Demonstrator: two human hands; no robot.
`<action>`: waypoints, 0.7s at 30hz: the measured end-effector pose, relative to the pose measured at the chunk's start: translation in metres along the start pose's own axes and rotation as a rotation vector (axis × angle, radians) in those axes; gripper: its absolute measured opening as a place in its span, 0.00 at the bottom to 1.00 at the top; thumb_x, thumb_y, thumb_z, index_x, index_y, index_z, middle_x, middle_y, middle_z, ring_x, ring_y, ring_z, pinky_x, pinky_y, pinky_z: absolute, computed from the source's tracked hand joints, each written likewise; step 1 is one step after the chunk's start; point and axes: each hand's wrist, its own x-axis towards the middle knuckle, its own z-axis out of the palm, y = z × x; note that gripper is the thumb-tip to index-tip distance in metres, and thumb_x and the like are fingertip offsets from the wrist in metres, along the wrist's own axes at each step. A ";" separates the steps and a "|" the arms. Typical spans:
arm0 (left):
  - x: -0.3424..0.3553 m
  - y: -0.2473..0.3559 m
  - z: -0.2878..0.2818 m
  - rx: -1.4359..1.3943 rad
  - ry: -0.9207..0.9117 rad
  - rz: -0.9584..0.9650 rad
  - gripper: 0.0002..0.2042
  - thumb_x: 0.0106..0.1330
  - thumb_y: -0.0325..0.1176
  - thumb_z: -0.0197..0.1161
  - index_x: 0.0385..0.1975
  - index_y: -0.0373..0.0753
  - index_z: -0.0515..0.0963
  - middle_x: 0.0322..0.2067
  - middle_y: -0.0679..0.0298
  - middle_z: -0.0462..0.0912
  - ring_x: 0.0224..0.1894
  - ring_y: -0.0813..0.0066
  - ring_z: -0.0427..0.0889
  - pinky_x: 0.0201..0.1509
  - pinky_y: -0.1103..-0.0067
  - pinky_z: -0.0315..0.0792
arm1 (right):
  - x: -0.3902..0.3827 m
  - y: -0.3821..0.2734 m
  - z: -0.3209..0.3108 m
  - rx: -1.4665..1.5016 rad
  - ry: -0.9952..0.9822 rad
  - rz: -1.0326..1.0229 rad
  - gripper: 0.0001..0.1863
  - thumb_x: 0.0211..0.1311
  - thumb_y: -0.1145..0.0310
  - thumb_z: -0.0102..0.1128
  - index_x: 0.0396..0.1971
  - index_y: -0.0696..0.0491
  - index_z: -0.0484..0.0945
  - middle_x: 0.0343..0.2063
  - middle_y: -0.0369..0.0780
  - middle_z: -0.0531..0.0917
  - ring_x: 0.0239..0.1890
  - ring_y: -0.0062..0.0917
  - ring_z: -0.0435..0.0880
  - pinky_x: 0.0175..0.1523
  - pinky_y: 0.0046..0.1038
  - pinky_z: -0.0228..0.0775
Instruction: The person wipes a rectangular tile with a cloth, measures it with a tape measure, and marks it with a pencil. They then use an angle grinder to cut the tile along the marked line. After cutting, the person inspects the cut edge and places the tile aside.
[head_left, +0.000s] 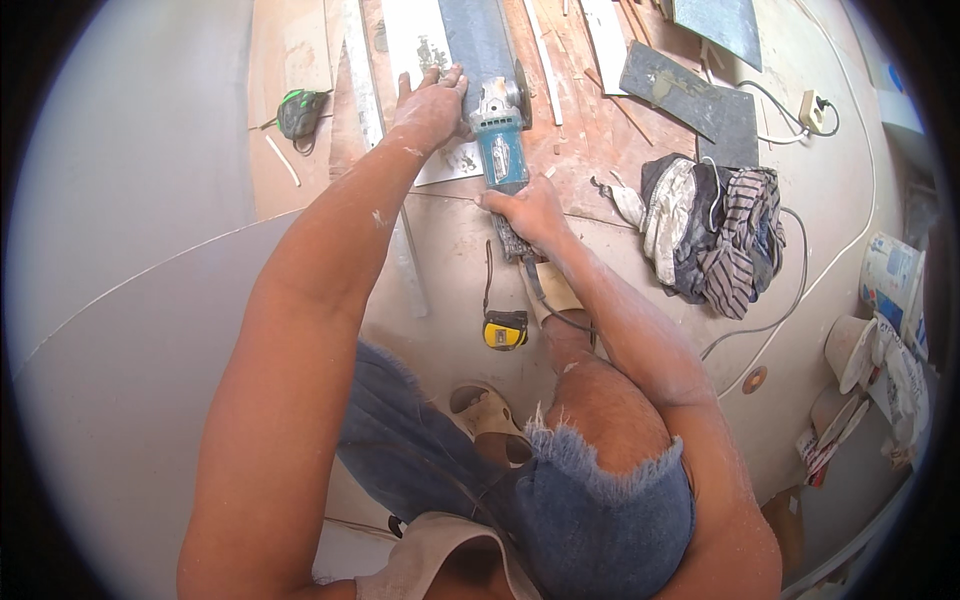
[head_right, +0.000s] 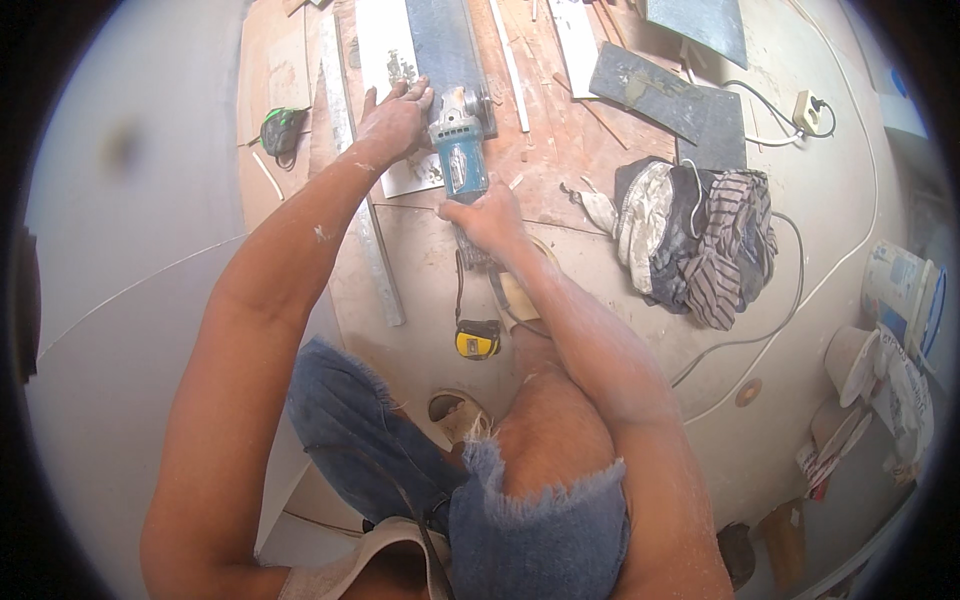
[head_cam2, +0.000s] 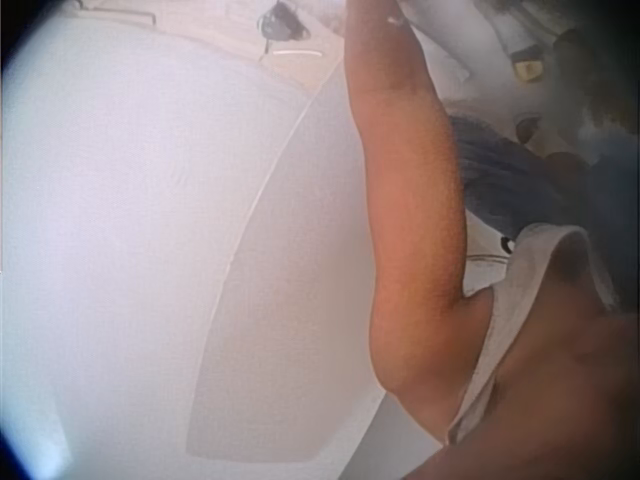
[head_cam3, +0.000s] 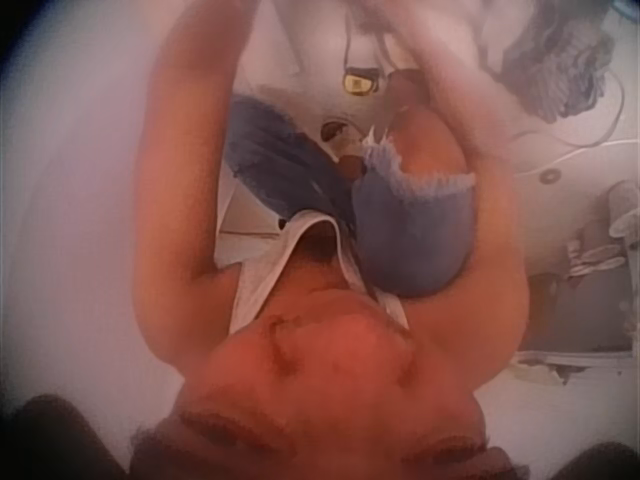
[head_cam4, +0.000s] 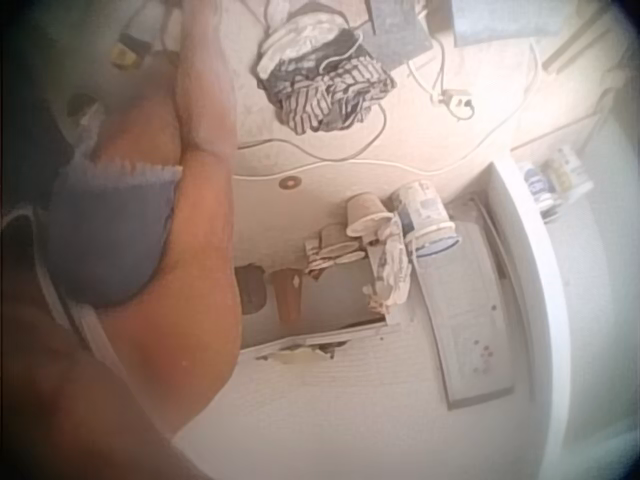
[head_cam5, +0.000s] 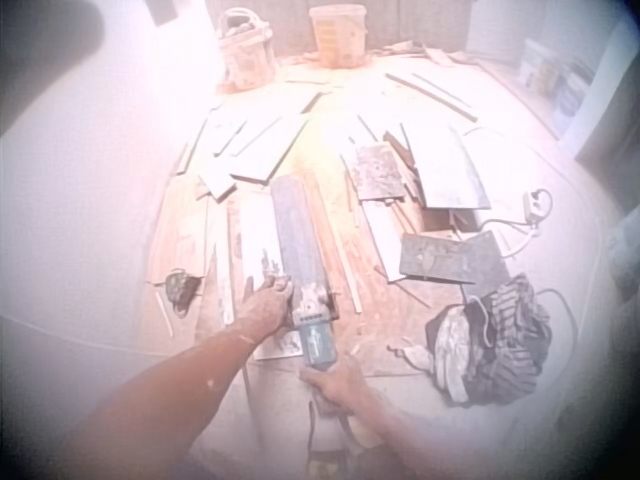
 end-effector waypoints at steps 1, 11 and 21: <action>0.001 -0.001 0.002 0.004 0.011 0.001 0.38 0.63 0.41 0.67 0.74 0.49 0.60 0.77 0.73 0.53 0.78 0.65 0.53 0.78 0.51 0.47 | -0.001 0.000 -0.001 -0.008 -0.007 0.003 0.19 0.47 0.61 0.77 0.31 0.59 0.80 0.21 0.37 0.82 0.22 0.21 0.77 0.31 0.28 0.70; 0.002 0.000 0.006 -0.004 0.037 -0.002 0.34 0.65 0.37 0.60 0.73 0.48 0.61 0.77 0.73 0.54 0.77 0.65 0.54 0.79 0.52 0.46 | -0.002 0.000 -0.003 0.012 -0.062 0.105 0.34 0.41 0.57 0.78 0.43 0.67 0.75 0.28 0.45 0.85 0.31 0.31 0.85 0.40 0.30 0.78; 0.007 -0.001 0.008 -0.002 -0.005 -0.032 0.44 0.58 0.49 0.72 0.75 0.51 0.58 0.77 0.76 0.52 0.79 0.68 0.49 0.79 0.52 0.41 | -0.012 -0.001 -0.002 0.016 -0.008 0.059 0.27 0.43 0.60 0.80 0.38 0.62 0.79 0.25 0.39 0.84 0.26 0.22 0.81 0.34 0.27 0.74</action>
